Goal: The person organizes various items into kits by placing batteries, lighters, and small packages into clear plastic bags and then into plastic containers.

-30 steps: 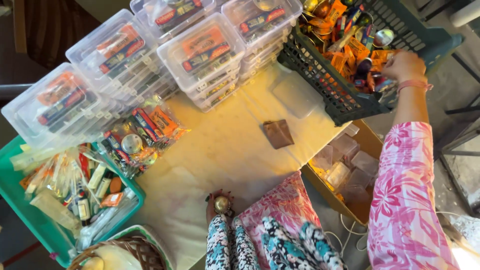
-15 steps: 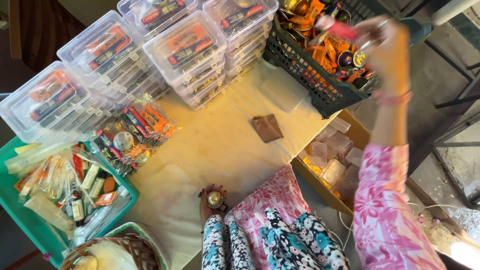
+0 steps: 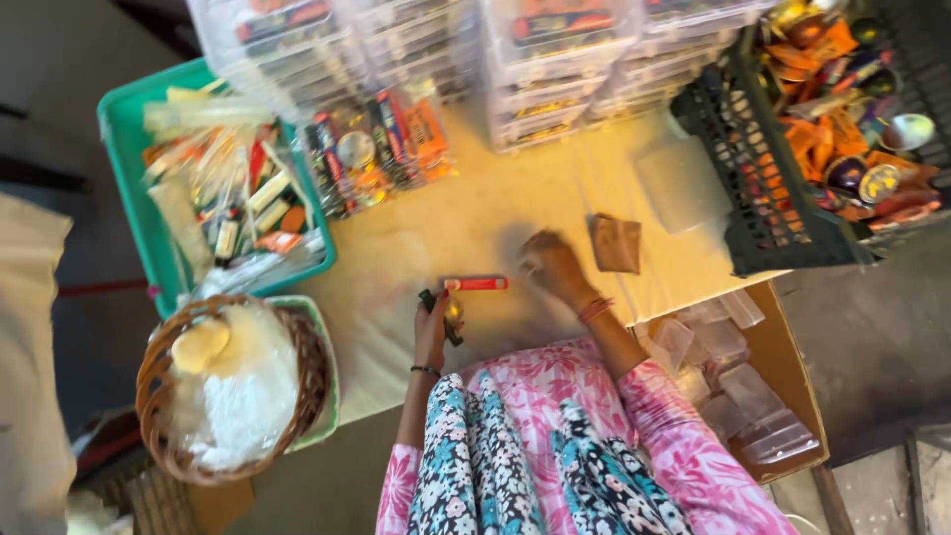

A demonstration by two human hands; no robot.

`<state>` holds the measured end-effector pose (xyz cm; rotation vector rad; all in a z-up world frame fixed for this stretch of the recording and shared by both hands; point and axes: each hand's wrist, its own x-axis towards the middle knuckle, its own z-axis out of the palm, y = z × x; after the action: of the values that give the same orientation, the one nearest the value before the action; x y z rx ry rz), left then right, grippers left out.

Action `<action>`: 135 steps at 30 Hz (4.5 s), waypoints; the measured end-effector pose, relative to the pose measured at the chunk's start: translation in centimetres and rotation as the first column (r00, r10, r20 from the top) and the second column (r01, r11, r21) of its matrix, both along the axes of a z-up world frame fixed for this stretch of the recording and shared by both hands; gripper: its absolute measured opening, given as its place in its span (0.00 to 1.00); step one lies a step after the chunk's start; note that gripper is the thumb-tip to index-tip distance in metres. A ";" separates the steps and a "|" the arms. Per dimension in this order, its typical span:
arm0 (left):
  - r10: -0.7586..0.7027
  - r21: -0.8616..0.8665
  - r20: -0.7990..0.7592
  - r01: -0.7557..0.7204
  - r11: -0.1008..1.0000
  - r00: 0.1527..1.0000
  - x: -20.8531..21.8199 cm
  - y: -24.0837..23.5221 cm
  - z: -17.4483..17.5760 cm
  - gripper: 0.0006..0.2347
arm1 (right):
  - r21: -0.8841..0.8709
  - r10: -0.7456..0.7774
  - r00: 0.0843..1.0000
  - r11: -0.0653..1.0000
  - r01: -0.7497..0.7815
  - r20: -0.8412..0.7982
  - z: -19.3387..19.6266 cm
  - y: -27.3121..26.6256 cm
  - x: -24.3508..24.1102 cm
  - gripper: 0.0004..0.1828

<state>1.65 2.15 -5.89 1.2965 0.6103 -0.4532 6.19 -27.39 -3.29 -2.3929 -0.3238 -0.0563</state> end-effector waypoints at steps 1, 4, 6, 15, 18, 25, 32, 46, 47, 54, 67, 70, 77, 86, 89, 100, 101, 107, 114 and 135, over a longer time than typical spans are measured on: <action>0.020 0.004 -0.006 -0.020 1.000 1.000 0.1 0.0 0.7 0.15 | 0.004 0.020 1.000 1.000 -0.020 -0.006 1.0 -1.1 -0.4 0.14; 0.080 -0.020 0.018 -0.080 0.997 0.997 0.4 -0.2 1.9 0.15 | -0.334 -0.298 0.955 0.901 0.278 -0.008 2.1 -4.6 -1.4 0.21; 0.120 -0.093 0.008 -0.119 0.989 0.993 1.0 -0.8 1.9 0.14 | -0.501 -0.325 0.933 0.789 0.356 0.152 0.5 -7.2 -2.6 0.37; 0.116 0.137 0.243 -0.152 0.979 0.963 1.9 -1.4 -9.1 0.17 | -0.313 -0.506 0.862 0.817 0.485 0.015 -0.2 -7.3 -6.6 0.31; -0.228 0.739 0.403 -0.168 0.652 0.886 1.9 -2.6 -0.3 0.25 | -0.345 -0.517 0.854 0.791 0.506 0.066 -1.9 -7.6 -6.6 0.28; -0.718 0.921 0.355 -0.092 0.379 0.599 4.0 -5.8 7.4 0.33 | -0.302 -0.534 0.844 0.799 0.520 0.041 -0.6 -6.8 -6.6 0.29; -0.473 0.561 0.467 0.164 0.812 0.747 7.1 -7.2 -1.3 0.19 | 0.072 -0.516 0.844 0.846 0.529 -0.145 0.3 -8.6 -5.8 0.28; 0.408 -0.796 0.263 -0.042 0.604 0.875 1.3 -10.8 23.7 0.15 | 0.210 -0.044 0.930 0.977 -0.036 0.365 26.4 9.7 -2.1 0.19; 0.448 -0.749 0.325 -0.062 0.660 0.833 1.8 -10.3 25.4 0.15 | 0.249 -0.044 0.925 0.967 -0.055 0.376 26.3 10.5 -2.4 0.18; 0.516 -0.674 0.378 -0.153 0.723 0.769 0.0 -10.2 22.9 0.15 | 0.506 -0.037 0.951 0.853 -0.130 0.307 28.6 11.8 -1.2 0.18; 0.487 -0.513 0.388 -0.255 0.819 0.782 4.0 -9.6 23.2 0.17 | 0.521 -0.073 0.963 0.850 -0.076 0.260 27.5 12.7 0.7 0.21; 0.527 -0.538 0.495 -0.232 0.810 0.691 5.3 -8.8 25.7 0.17 | 0.508 -0.100 0.956 0.859 -0.057 0.276 27.2 13.7 -0.4 0.21; 0.439 -0.371 0.510 -0.272 0.888 0.740 4.3 -10.0 23.0 0.17 | 0.563 -0.144 0.942 0.825 -0.056 0.305 26.6 12.4 0.2 0.17; 0.411 -0.277 0.584 -0.304 0.911 0.700 3.2 -10.4 22.7 0.13 | 0.439 -0.243 0.893 0.897 0.058 0.379 24.0 12.1 -0.1 0.18; 0.297 -0.090 0.694 -0.330 0.940 0.656 2.4 -10.0 24.3 0.13 | 0.568 -0.252 0.937 0.820 0.074 0.241 25.6 12.2 -1.1 0.21; 0.321 -0.134 0.726 -0.334 0.933 0.608 2.6 -10.1 24.0 0.12 | 0.961 -0.088 0.994 0.263 0.091 -0.070 23.6 12.5 -0.7 0.22; 0.426 -0.285 0.660 -0.319 0.904 0.619 2.9 -10.0 23.8 0.12 | 0.975 -0.024 0.983 0.127 0.181 -0.180 21.5 12.2 -0.6 0.19; 0.497 -0.307 0.638 -0.398 0.864 0.587 3.7 -9.8 21.2 0.15 | 0.919 -0.099 0.971 0.313 0.240 -0.220 20.2 12.6 -0.4 0.12; -0.254 0.603 0.702 -0.365 0.709 0.665 3.8 -6.9 23.3 0.18 | 0.882 -0.163 0.961 0.385 0.271 -0.224 21.6 12.1 -0.4 0.15; -0.251 0.456 0.760 -0.217 0.863 0.600 6.1 -4.8 25.1 0.20 | 0.409 0.051 0.982 0.904 -0.122 0.180 24.2 13.4 -2.6 0.32</action>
<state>7.72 -2.68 19.19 1.8357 -0.0972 0.3544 3.61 -13.97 20.91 -1.9465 -0.4469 -0.2592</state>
